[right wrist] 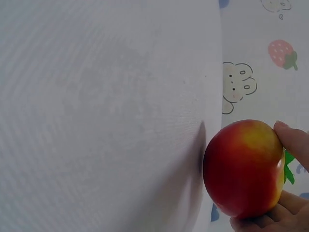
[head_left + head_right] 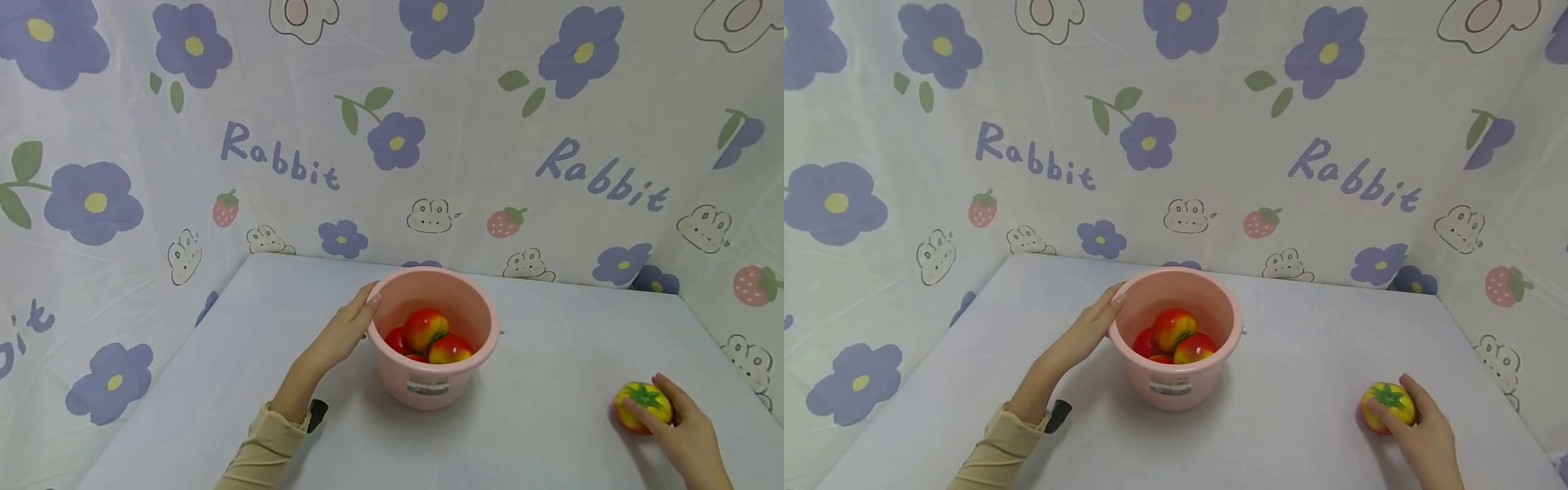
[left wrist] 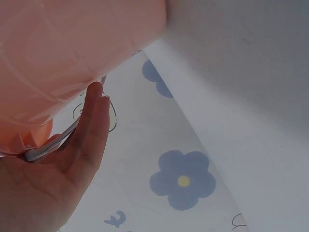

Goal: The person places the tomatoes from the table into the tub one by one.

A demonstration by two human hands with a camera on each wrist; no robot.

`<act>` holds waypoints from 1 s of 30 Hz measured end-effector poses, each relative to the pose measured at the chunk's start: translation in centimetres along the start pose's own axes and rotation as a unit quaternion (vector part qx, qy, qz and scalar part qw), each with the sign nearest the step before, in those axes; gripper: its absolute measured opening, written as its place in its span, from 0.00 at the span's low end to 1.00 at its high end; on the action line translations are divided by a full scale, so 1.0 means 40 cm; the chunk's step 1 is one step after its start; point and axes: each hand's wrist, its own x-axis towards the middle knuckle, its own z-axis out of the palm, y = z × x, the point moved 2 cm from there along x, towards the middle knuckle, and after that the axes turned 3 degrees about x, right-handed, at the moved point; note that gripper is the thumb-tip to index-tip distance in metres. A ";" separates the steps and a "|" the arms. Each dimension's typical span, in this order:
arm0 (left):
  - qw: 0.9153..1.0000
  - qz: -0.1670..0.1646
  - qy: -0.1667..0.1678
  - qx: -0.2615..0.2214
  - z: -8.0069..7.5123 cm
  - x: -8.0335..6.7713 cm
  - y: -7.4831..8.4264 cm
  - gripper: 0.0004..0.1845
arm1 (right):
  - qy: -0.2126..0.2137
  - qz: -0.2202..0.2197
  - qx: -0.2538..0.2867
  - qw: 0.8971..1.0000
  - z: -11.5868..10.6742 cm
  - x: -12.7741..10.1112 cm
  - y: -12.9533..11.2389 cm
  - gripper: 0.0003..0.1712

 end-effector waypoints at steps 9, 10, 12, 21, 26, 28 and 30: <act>1.000 -0.006 0.000 0.003 0.000 -0.001 -0.001 0.26 | 0.011 -0.021 0.003 1.000 -0.008 -0.011 -0.041 0.56; 1.000 -0.006 0.000 0.003 0.000 -0.001 -0.001 0.26 | 0.013 -0.028 0.001 1.000 -0.010 -0.012 -0.047 0.55; 1.000 -0.005 -0.001 0.001 0.000 -0.001 0.000 0.26 | 0.018 -0.048 -0.001 0.999 -0.011 -0.015 -0.057 0.54; 1.000 -0.005 -0.005 0.004 0.001 -0.005 0.002 0.26 | 0.052 -0.110 -0.014 0.992 -0.016 -0.021 -0.096 0.51; 1.000 -0.003 -0.003 0.003 0.001 -0.003 0.002 0.26 | 0.061 -0.136 -0.005 0.989 -0.014 -0.021 -0.124 0.50; 1.000 -0.003 -0.001 0.003 0.000 -0.002 0.001 0.26 | 0.059 -0.145 0.001 0.988 -0.011 -0.021 -0.142 0.50; 1.000 -0.004 0.000 0.003 0.000 -0.002 0.001 0.26 | 0.056 -0.154 0.008 0.986 -0.009 -0.020 -0.162 0.49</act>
